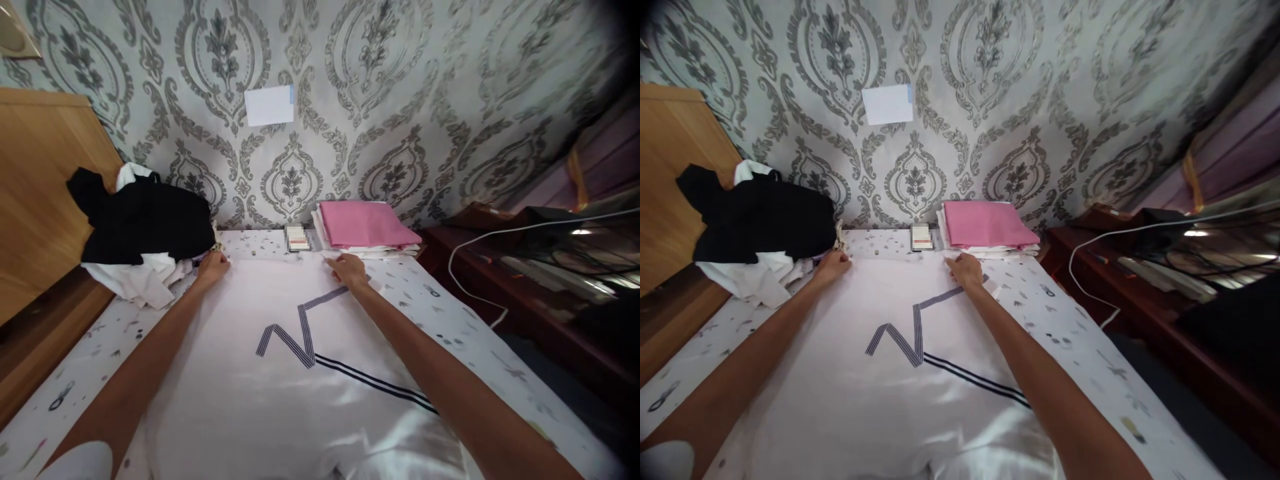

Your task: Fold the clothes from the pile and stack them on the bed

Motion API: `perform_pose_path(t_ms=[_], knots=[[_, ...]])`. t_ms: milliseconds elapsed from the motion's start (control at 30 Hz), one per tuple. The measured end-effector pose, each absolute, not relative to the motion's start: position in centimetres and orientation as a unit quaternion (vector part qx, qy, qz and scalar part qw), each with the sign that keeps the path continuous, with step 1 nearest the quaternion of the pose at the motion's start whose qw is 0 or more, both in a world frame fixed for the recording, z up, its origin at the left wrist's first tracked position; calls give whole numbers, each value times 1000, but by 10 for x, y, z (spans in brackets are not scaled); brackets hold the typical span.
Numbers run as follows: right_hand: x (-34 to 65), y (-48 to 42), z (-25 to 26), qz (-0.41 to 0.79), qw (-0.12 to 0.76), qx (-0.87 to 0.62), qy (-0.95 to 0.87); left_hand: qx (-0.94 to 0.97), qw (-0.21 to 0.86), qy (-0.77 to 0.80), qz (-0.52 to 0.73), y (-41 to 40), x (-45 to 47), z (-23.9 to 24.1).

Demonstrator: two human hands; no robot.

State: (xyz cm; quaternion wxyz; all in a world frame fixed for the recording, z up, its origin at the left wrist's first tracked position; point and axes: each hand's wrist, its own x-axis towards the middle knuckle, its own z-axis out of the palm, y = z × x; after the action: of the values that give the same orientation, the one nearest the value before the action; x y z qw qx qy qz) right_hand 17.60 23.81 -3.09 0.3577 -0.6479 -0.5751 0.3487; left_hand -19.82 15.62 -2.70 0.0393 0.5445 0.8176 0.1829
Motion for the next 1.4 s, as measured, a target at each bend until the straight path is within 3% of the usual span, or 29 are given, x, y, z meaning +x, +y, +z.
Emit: perform_pose_path(t_ms=[300, 533, 767, 933, 1167, 1400], knots=[[172, 254, -57, 435, 527, -564, -465, 539, -14, 827, 161, 159, -184, -23], [169, 257, -73, 435, 597, -508, -443, 576, -83, 796, 167, 138, -150, -17], [169, 256, -78, 405, 630, -489, -448, 863, 117, 464, 164, 116, -83, -31], [172, 253, -74, 391, 626, -493, -460, 781, 94, 604, 127, 139, -111, -36], [179, 237, -59, 388, 583, -492, -517, 715, 104, 652, 229, 161, -115, -21], [188, 195, -45, 411, 497, -406, -647, 665, 241, 629, 323, 209, -46, -14]])
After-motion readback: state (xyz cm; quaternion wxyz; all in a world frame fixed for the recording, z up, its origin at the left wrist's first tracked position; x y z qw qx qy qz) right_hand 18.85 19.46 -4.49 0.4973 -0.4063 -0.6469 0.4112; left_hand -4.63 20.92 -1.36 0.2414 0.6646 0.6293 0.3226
